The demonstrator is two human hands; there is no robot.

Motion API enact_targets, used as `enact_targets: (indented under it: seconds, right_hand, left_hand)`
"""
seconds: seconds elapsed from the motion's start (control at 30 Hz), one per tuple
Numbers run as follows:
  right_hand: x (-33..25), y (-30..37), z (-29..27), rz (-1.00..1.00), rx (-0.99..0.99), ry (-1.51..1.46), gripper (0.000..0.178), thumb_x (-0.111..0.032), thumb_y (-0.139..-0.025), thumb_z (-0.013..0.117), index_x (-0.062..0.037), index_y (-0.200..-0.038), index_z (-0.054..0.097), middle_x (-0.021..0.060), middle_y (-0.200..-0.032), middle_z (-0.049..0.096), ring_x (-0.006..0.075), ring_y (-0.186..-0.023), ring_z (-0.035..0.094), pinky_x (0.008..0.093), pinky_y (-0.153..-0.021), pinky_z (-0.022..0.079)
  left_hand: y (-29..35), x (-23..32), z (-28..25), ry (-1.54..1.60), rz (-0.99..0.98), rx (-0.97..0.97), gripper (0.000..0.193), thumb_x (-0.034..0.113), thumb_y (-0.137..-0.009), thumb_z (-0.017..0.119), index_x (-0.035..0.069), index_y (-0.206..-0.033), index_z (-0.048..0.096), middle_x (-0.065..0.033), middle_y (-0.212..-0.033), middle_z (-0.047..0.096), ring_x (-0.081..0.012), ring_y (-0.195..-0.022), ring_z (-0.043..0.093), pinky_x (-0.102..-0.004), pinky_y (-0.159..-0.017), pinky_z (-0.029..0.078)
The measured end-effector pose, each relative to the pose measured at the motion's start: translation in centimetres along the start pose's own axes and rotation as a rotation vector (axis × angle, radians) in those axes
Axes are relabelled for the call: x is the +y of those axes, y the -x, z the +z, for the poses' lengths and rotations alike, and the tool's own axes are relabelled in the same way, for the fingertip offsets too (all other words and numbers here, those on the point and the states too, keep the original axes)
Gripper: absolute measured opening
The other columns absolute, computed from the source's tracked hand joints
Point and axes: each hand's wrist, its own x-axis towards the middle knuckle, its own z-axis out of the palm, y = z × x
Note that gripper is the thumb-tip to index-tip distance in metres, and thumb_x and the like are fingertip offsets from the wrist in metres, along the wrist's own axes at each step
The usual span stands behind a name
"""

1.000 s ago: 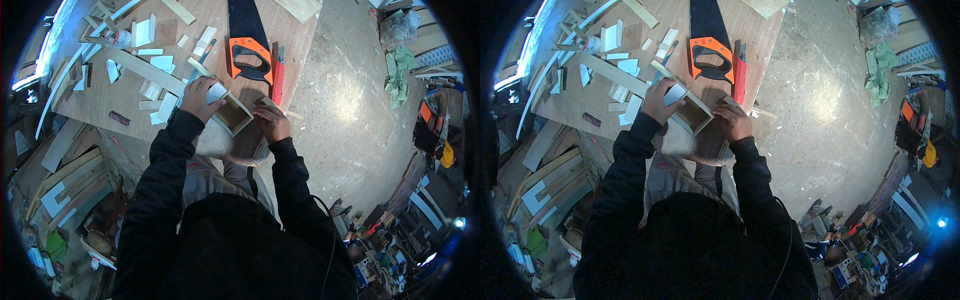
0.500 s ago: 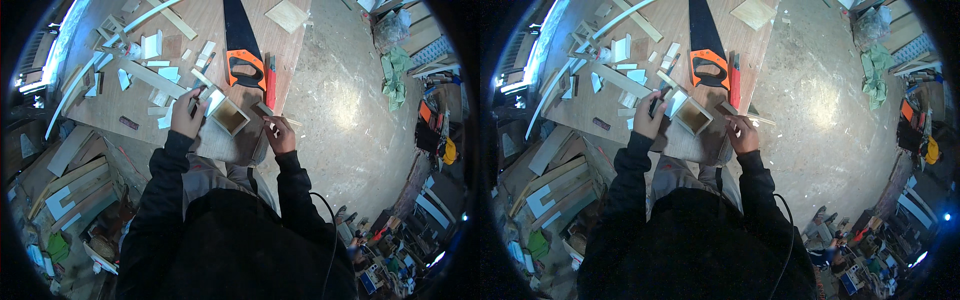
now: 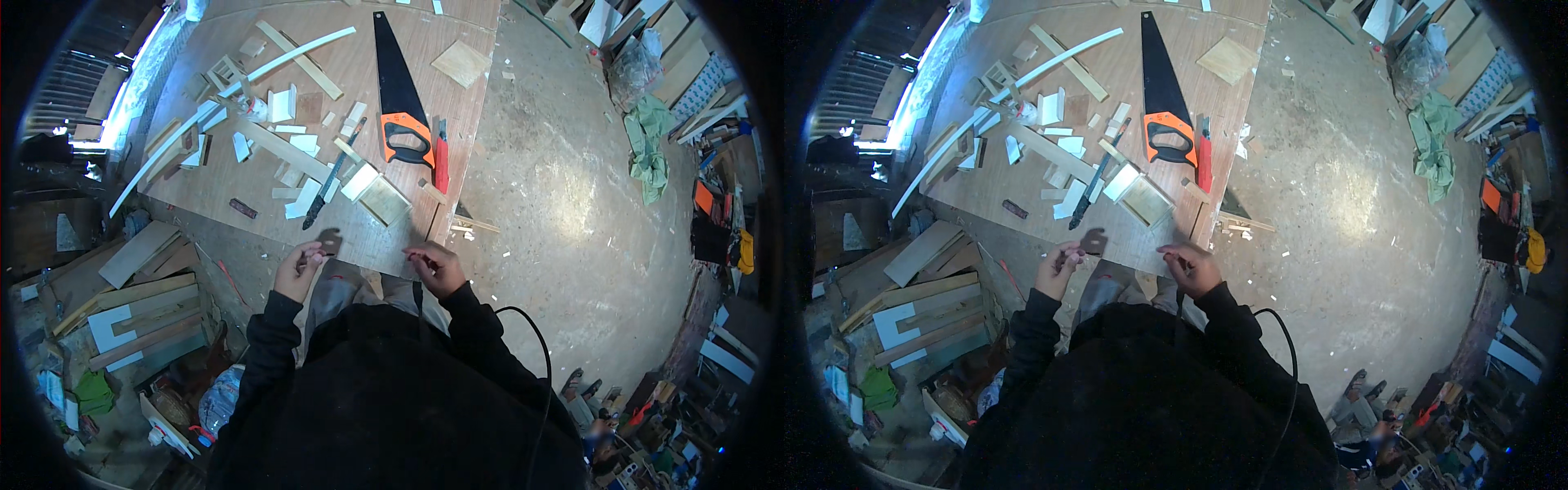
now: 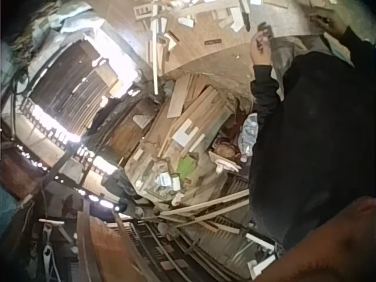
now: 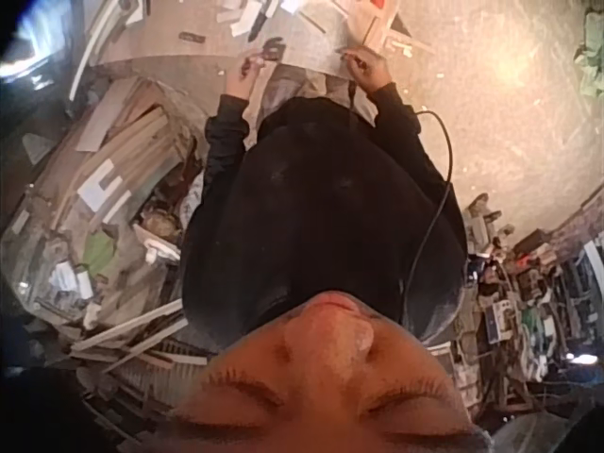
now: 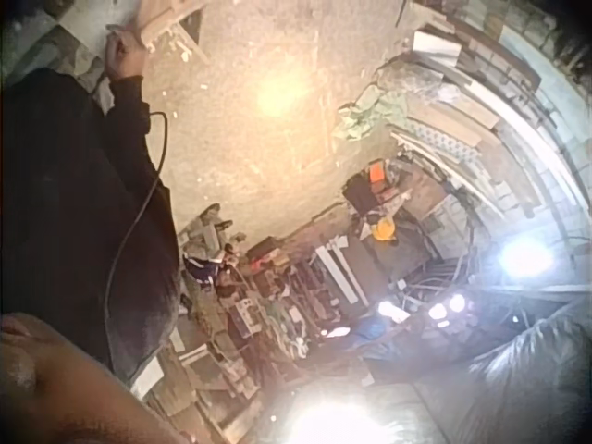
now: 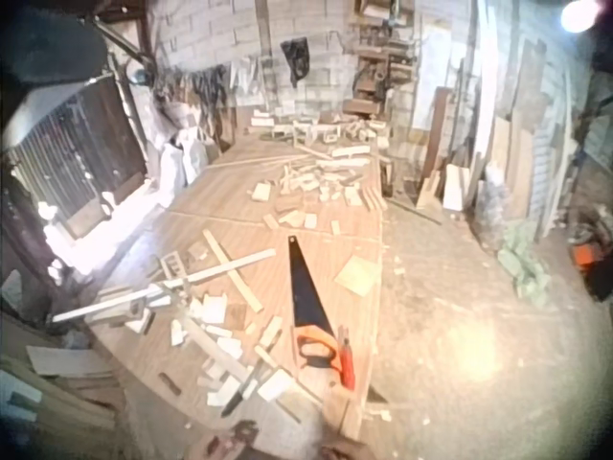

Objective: The person assembles a small wooden box by applying glue to wooden pieces with an applicator stick, attaching the pieces together by hand, and aligning thin wooden strips onto the structure.

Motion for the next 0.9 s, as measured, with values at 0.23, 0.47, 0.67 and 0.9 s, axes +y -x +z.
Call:
enact_targets:
  seconds: [0.23,0.47,0.67,0.9]
  right_hand:
    - [-2.9,-0.9,2.1,-0.128,-0.159,0.135,0.015,-0.013,-0.087,0.062,-0.0111,-0.101,0.067,0.0079,-0.078,0.062,0.0221,-0.063,0.06,0.0329,-0.058,0.049]
    - [-4.3,-1.3,5.3,-0.161,-0.286,0.17,0.015,-0.017,-0.089,0.06,-0.0121,-0.101,0.067,0.008,-0.079,0.062,0.0221,-0.065,0.061,0.0334,-0.06,0.051]
    - [-5.9,-2.4,9.0,-0.081,-0.357,0.229,0.016,-0.013,-0.089,0.061,-0.0093,-0.101,0.069,0.0077,-0.084,0.066,0.0187,-0.068,0.063,0.031,-0.061,0.05]
    - [-8.9,-4.5,16.8,-0.086,-0.311,0.182,0.017,-0.01,-0.088,0.061,-0.0072,-0.102,0.07,0.009,-0.083,0.067,0.0172,-0.065,0.06,0.0276,-0.06,0.046]
  left_hand:
    - [2.0,-1.7,-1.8,0.028,0.0,0.017,0.019,0.008,-0.089,0.065,0.001,-0.107,0.06,-0.006,-0.101,0.066,-0.0085,-0.084,0.06,-0.0235,-0.077,0.048]
    - [4.2,-2.7,-4.1,-0.062,0.032,0.002,0.006,0.006,-0.09,0.062,0.0,-0.089,0.061,-0.0088,-0.095,0.067,-0.0152,-0.09,0.062,-0.0287,-0.083,0.049]
    - [6.0,-2.7,-9.4,0.025,0.064,0.119,0.016,0.012,-0.096,0.055,-0.002,-0.095,0.062,-0.0056,-0.087,0.067,-0.0097,-0.081,0.061,-0.025,-0.078,0.048]
    - [9.7,-7.4,-20.2,0.31,-0.011,0.416,0.019,0.017,-0.096,0.056,-0.001,-0.098,0.061,-0.0054,-0.092,0.066,-0.0099,-0.085,0.06,-0.0246,-0.078,0.047]
